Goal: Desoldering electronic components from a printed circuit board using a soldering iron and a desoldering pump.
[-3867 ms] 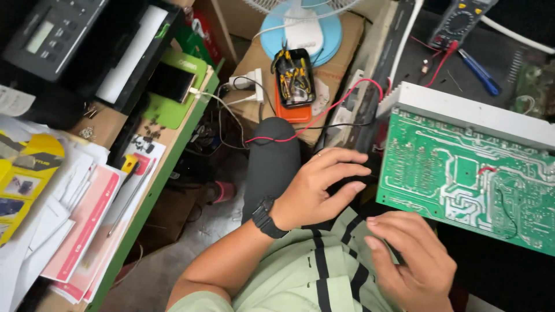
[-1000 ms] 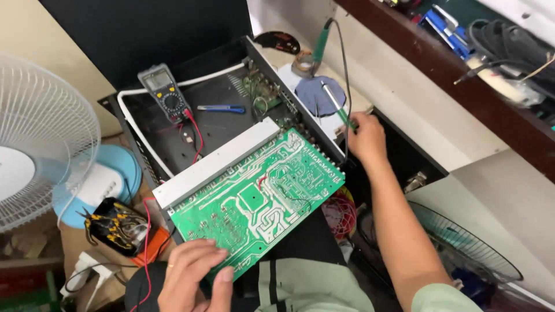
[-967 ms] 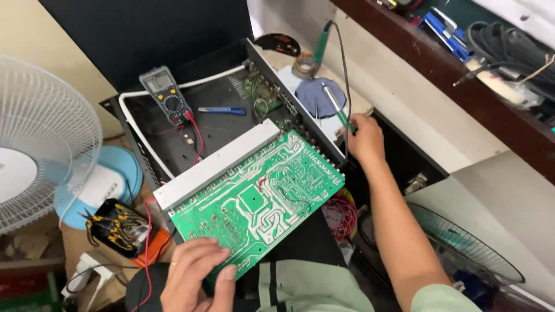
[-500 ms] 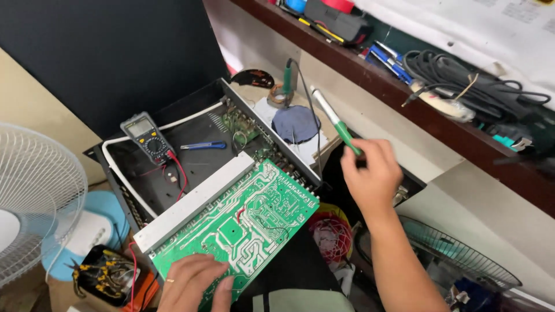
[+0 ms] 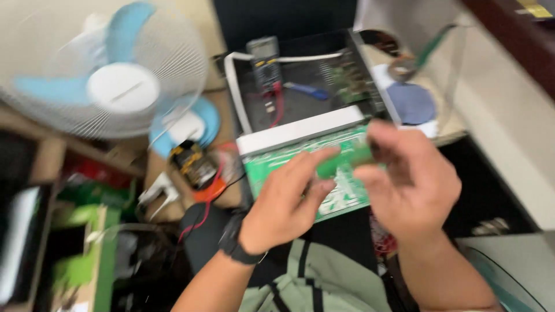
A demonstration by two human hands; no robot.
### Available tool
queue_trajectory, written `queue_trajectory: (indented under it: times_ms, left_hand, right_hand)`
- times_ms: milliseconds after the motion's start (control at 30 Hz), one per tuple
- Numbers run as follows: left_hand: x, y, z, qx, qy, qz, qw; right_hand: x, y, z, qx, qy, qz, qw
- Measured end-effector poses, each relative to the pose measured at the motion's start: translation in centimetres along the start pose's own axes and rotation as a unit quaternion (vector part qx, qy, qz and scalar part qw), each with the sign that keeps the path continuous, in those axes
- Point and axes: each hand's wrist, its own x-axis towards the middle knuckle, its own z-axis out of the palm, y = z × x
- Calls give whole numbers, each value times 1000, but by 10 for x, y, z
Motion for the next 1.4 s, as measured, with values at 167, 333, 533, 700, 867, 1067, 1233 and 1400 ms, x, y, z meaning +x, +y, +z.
queue_trajectory:
  times_ms: [167, 333, 533, 700, 867, 1067, 1233, 1400]
  left_hand:
    - [-24, -19, -19, -296, 50, -161, 940]
    - [-35, -32, -32, -370, 41, -103, 923]
    - [-14, -17, -33, -425, 29, -51, 903]
    - [16, 12, -35, -410, 18, -23, 911]
    - [40, 13, -17, -484, 26, -6, 875]
    - [47, -15, -2, -513, 87, 8, 854]
    - [48, -9, -6, -521, 152, 25, 839]
    - [47, -29, -17, -394, 217, 40, 892]
  right_hand:
    - [10, -1, 23, 115, -117, 4, 986]
    - [5, 6, 29, 49, -154, -34, 986]
    - [28, 75, -2, -126, -92, 51, 986]
    - [59, 227, -16, -164, -88, 206, 961]
    - [82, 317, 9, -149, -94, 308, 935]
    - [108, 389, 28, -173, 4, 363, 916]
    - [115, 477, 42, -248, 55, 268, 929]
    - [124, 468, 26, -281, 66, 142, 947]
